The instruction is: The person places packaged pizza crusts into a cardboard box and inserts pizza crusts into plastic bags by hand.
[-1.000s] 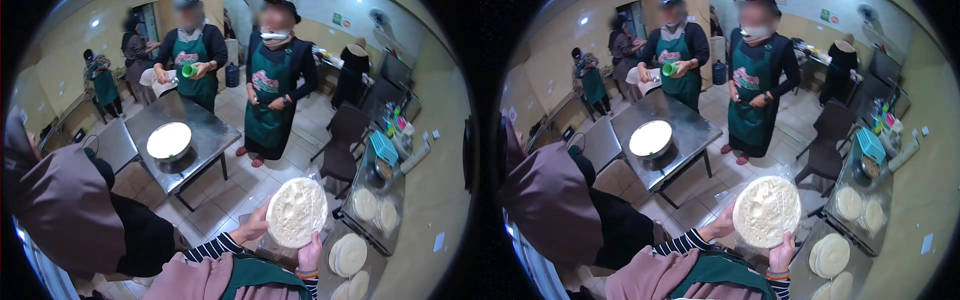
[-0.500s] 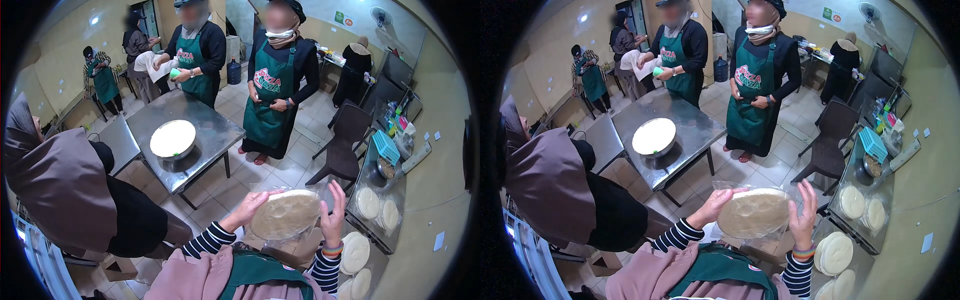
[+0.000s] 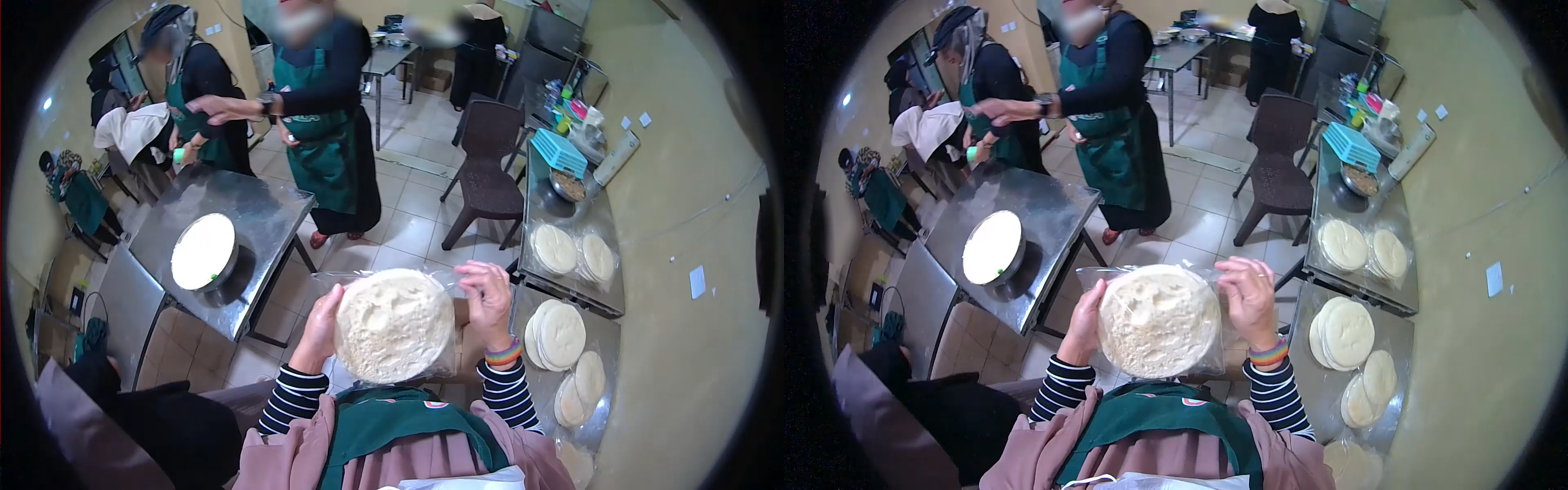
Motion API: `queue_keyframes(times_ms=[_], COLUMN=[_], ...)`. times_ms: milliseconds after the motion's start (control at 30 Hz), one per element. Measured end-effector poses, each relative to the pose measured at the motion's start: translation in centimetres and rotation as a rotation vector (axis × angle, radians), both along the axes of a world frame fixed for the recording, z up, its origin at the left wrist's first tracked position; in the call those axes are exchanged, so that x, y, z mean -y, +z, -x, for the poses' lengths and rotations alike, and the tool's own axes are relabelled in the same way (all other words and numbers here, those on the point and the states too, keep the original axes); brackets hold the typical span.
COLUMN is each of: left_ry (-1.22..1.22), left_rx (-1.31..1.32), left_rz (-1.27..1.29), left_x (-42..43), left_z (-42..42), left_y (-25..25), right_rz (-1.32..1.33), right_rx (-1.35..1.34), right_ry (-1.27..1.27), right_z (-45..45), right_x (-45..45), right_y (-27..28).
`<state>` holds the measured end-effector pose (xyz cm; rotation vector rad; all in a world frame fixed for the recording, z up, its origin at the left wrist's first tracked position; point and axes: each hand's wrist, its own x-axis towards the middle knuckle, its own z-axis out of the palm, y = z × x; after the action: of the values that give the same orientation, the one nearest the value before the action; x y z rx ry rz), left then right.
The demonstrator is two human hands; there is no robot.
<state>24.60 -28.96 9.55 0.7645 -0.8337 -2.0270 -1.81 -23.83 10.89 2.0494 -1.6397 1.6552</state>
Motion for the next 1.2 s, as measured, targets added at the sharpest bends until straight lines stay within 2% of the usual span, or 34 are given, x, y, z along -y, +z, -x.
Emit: queue_keyframes(times_ms=[33,67,167,200,233,300,367,400,433,467,500,633,700,767,833,900,967,1033,1067,1200], left_ry=[0.011,-0.003,-0.018,-0.010,-0.007,-0.030,-0.035,-0.061,-0.066,-0.068,-0.076,-0.113,-0.222,-0.232,-0.244,-0.208,-0.150,-0.154,-0.156,-0.177], left_rx=[-0.074,-0.101,-0.027,0.014,0.026,0.121,0.149,0.156,0.152,0.110,0.067,0.084,-0.041,-0.011,-0.142,-0.136,-0.063,-0.070,-0.073,-0.018], left_rz=[-0.065,-0.070,0.013,0.081,0.141,0.210,0.309,0.302,0.270,0.249,0.225,0.360,0.159,0.166,0.014,0.022,0.077,0.075,0.070,0.071], left_x=[0.2,0.5,0.4,0.1,-0.4,-0.9,-1.1,-0.8,-0.4,0.4,1.0,3.3,3.5,4.1,4.5,4.6,4.9,4.9,4.9,5.0], left_z=[0.1,0.1,1.6,2.4,3.4,4.4,5.0,4.7,4.3,3.6,3.0,0.5,-0.3,-1.4,-2.1,-2.4,-2.5,-2.3,-2.2,-1.9], left_y=[0.2,0.1,0.2,0.3,0.7,-0.2,-0.7,-0.5,-0.4,0.0,0.3,0.5,2.0,2.1,2.2,1.9,1.4,1.4,1.4,1.4], right_rz=[0.015,0.011,-0.090,-0.109,-0.106,-0.358,-0.298,-0.266,-0.234,-0.295,-0.325,-0.493,-0.537,-0.596,-0.528,-0.274,-0.194,-0.183,-0.297,-0.421], right_rx=[0.133,0.132,0.812,0.960,0.961,0.682,0.678,0.508,0.761,1.133,1.254,1.278,1.289,1.429,1.314,1.036,0.970,0.938,0.924,1.044], right_ry=[-0.049,-0.062,0.075,0.148,0.144,-0.195,-0.302,-0.397,-0.298,-0.082,0.024,0.232,0.307,0.210,0.158,-0.263,-0.260,-0.107,-0.033,0.056], right_z=[0.2,0.1,-0.9,-1.3,-1.6,-3.6,-2.8,-1.5,-1.1,-0.8,-0.5,-0.3,0.2,0.8,0.5,-0.3,-0.8,-2.1,-2.4,-4.5], right_x=[-0.1,-0.3,-0.7,-0.8,-1.4,-1.5,-0.9,-1.0,-0.9,-1.5,-1.9,-3.6,-4.1,-4.2,-3.6,-3.1,-3.0,-2.6,-2.5,-0.7], right_y=[-0.3,-0.7,-2.5,-4.1,-5.4,-5.9,-9.0,-10.4,-11.3,-9.5,-8.5,-6.6,-7.2,-8.0,-8.2,-8.5,-8.6,-7.8,-7.9,-9.2])
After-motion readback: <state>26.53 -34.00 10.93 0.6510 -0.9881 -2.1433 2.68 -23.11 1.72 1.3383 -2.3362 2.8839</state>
